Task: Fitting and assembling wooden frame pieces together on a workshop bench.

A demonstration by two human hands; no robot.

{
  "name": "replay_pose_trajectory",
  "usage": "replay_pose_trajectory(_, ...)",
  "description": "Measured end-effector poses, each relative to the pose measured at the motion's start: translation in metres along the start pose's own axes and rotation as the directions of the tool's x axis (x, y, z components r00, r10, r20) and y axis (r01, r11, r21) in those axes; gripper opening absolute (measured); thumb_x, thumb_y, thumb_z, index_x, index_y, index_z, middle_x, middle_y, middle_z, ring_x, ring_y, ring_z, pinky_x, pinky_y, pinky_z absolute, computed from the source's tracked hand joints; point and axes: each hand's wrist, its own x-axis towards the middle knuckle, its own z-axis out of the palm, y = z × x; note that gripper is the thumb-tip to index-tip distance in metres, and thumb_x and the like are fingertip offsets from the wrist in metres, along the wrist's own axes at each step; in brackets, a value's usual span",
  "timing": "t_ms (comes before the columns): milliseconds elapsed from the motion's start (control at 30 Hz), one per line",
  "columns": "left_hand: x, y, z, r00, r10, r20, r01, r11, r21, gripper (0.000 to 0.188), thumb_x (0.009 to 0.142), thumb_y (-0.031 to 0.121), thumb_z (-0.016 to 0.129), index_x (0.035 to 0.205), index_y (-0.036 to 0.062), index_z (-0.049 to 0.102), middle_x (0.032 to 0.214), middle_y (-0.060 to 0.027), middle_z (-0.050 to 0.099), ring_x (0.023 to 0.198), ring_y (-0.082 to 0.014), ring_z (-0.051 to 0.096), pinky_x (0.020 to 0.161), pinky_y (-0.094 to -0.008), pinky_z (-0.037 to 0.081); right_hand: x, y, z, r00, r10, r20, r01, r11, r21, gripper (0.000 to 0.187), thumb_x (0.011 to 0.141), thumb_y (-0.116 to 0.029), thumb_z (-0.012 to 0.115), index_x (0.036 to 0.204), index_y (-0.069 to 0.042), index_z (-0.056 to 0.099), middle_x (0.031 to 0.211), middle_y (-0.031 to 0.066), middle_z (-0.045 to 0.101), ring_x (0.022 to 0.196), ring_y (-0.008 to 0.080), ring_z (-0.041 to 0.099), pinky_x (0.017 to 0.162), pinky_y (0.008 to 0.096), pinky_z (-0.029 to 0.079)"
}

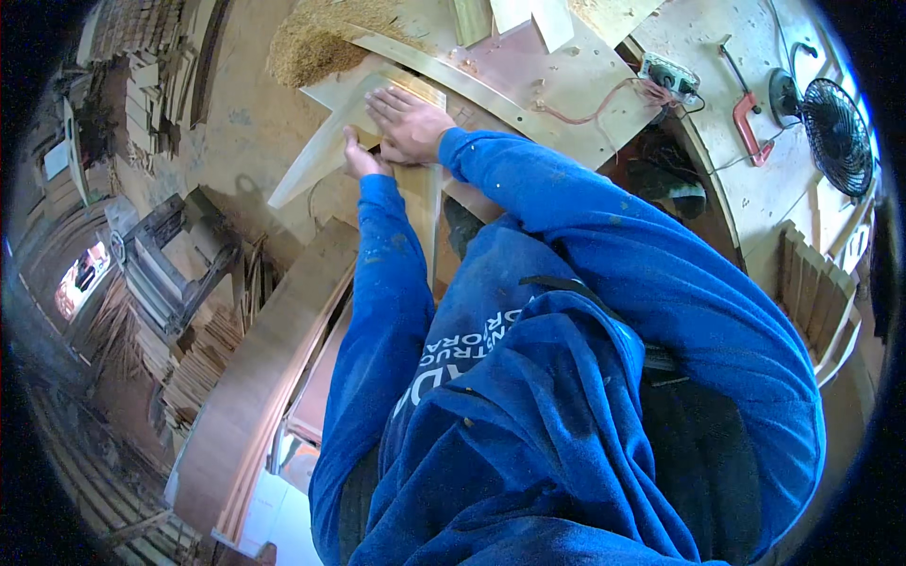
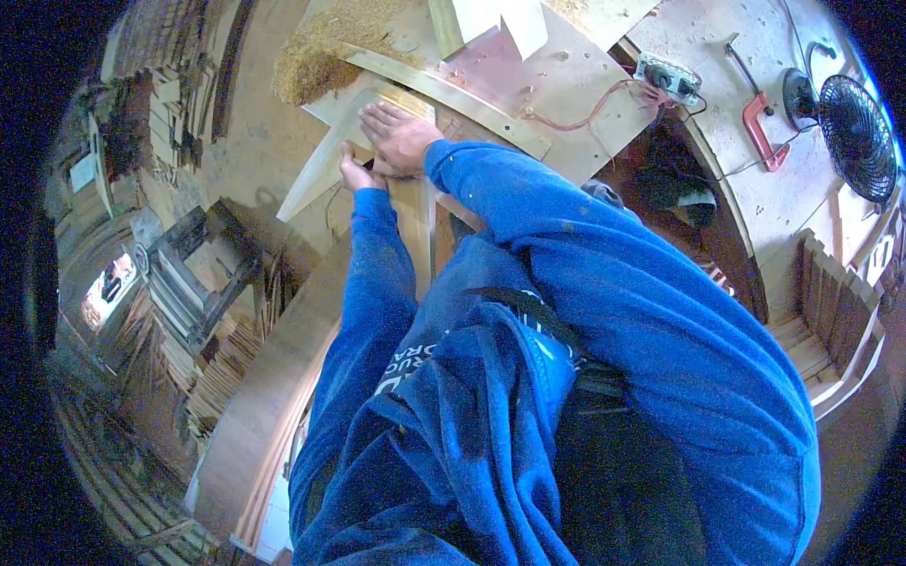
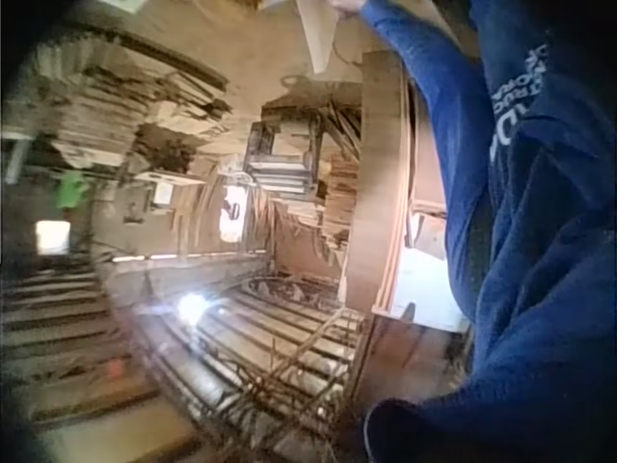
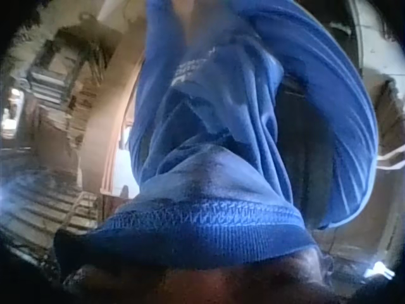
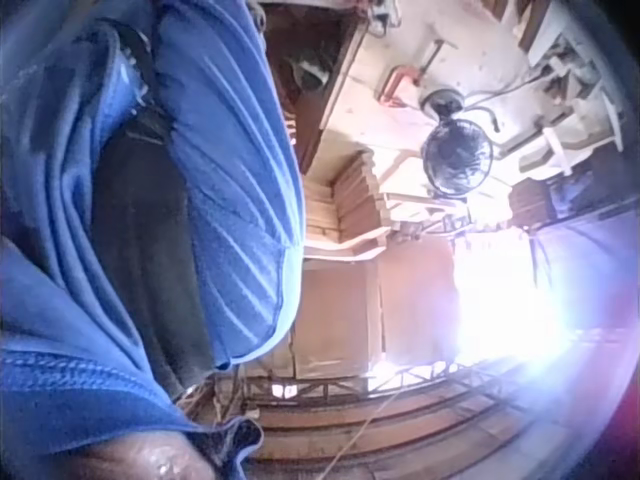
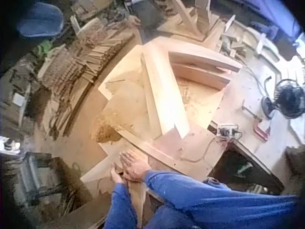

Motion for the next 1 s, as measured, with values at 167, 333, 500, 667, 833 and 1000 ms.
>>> replay_pose_trajectory(167,0.002,-0.001,0.001,0.999,-0.012,0.052,0.013,1.0,-0.014,0.044,0.092,0.026,0.066,0.116,-0.0097,0.056,0.115,-0.0189,0.062,0.096,-0.0301,0.065,0.082,-0.0432,0.055,0.001,0.002,0.001,0.998,0.015,0.064,-0.017,1.0,0.025,0.073,0.084,-0.043,0.056,0.138,0.006,0.044,0.15,0.0208,0.038,0.142,0.0289,0.034,0.12,0.0403,0.02)
replay_pose_trajectory(333,0.011,0.0,-0.004,0.997,-0.016,0.078,0.017,1.0,-0.016,0.043,0.093,0.025,0.064,0.117,-0.0105,0.056,0.115,-0.0184,0.063,0.097,-0.0297,0.065,0.086,-0.0424,0.054,0.003,0.001,0.003,0.998,0.019,0.063,-0.02,0.999,0.027,0.073,0.084,-0.042,0.056,0.139,0.005,0.044,0.151,0.0199,0.037,0.142,0.028,0.033,0.12,0.0402,0.02)
replay_pose_trajectory(500,0.008,-0.001,0.001,0.998,0.01,0.069,-0.008,1.0,-0.027,0.044,0.093,0.024,0.064,0.116,-0.0117,0.056,0.114,-0.0183,0.063,0.097,-0.0295,0.065,0.084,-0.0432,0.055,0.004,0.003,0.004,0.998,0.024,0.057,-0.026,0.999,0.028,0.072,0.084,-0.042,0.056,0.139,0.004,0.044,0.151,0.0186,0.036,0.143,0.0273,0.032,0.12,0.0397,0.02)
replay_pose_trajectory(667,-0.003,0.007,0.009,1.0,0.015,0.011,-0.015,1.0,0.009,0.044,0.093,0.025,0.064,0.117,-0.0116,0.056,0.114,-0.0181,0.063,0.097,-0.0296,0.065,0.083,-0.0431,0.055,0.006,0.002,0.005,0.999,0.026,0.042,-0.026,1.0,-0.003,0.069,0.085,-0.041,0.055,0.138,0.003,0.047,0.15,0.0177,0.039,0.142,0.0274,0.034,0.119,0.0393,0.022)
replay_pose_trajectory(833,-0.014,0.011,0.022,0.998,-0.018,-0.064,0.024,0.995,0.092,0.046,0.094,0.027,0.063,0.121,-0.0091,0.054,0.116,-0.0175,0.062,0.099,-0.0291,0.064,0.085,-0.0419,0.055,0.005,0.006,0.007,0.999,0.04,0.023,-0.041,0.999,0.014,0.067,0.085,-0.039,0.053,0.137,0.003,0.048,0.15,0.0182,0.039,0.141,0.0279,0.034,0.119,0.0395,0.022)
replay_pose_trajectory(1000,-0.001,0.01,0.005,0.994,-0.041,0.101,0.041,0.999,0.005,0.046,0.095,0.029,0.06,0.123,-0.0067,0.053,0.119,-0.0162,0.061,0.104,-0.0286,0.063,0.089,-0.0421,0.052,0.008,-0.001,0.005,0.999,0.025,0.046,-0.026,1.0,0.002,0.068,0.085,-0.04,0.053,0.137,0.004,0.047,0.15,0.0184,0.039,0.142,0.0283,0.034,0.12,0.0394,0.02)
